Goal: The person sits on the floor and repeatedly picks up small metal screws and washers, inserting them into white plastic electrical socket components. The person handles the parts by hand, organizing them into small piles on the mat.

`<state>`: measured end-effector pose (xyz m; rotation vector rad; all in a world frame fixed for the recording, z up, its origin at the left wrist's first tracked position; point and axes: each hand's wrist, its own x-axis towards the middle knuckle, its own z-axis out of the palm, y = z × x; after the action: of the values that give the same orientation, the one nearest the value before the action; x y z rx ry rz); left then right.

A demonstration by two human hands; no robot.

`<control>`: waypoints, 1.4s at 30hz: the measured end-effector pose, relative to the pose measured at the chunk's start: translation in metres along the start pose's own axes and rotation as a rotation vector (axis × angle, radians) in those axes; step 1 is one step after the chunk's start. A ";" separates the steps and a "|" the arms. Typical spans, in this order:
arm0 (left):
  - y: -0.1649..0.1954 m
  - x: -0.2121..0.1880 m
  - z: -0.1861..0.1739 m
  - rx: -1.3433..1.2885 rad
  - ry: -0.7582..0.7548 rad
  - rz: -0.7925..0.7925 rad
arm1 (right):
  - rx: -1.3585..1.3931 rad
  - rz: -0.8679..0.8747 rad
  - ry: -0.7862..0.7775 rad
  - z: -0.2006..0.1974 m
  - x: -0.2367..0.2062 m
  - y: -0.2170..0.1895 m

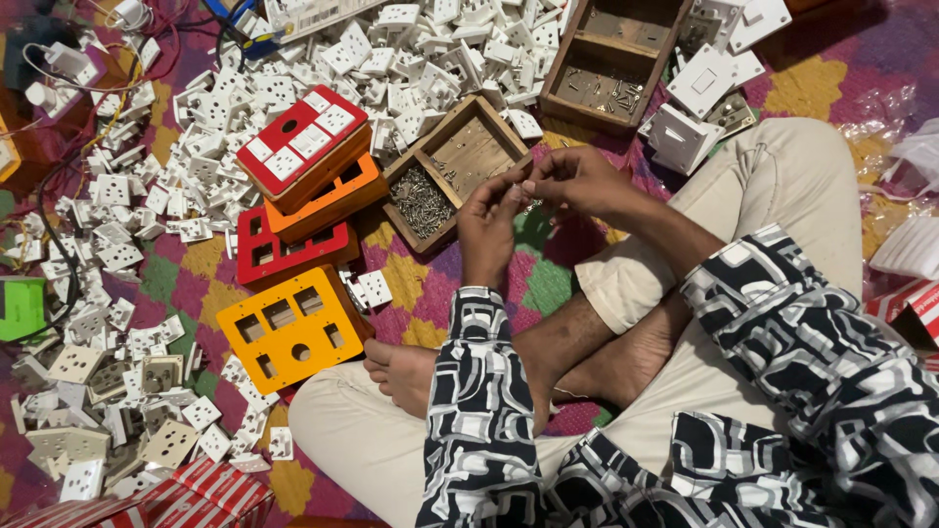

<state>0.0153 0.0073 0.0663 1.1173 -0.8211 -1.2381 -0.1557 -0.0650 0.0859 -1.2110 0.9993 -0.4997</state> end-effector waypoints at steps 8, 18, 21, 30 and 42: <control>-0.005 0.001 0.002 -0.186 0.081 -0.090 | 0.467 0.178 -0.050 0.012 0.004 0.007; -0.019 0.004 -0.011 -0.444 -0.017 -0.106 | 0.542 0.112 -0.135 0.009 0.003 0.010; -0.011 0.001 -0.004 -0.470 -0.082 -0.123 | 0.518 0.068 -0.142 0.010 0.002 0.006; 0.004 0.001 0.014 -0.514 -0.057 -0.002 | -0.614 -0.728 0.240 0.044 -0.009 0.006; -0.004 0.002 0.016 -0.618 0.061 -0.078 | -0.523 -0.634 0.423 0.036 -0.006 -0.005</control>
<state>-0.0010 0.0017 0.0665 0.6801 -0.3072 -1.3868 -0.1275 -0.0426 0.0937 -1.9645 1.1295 -1.0668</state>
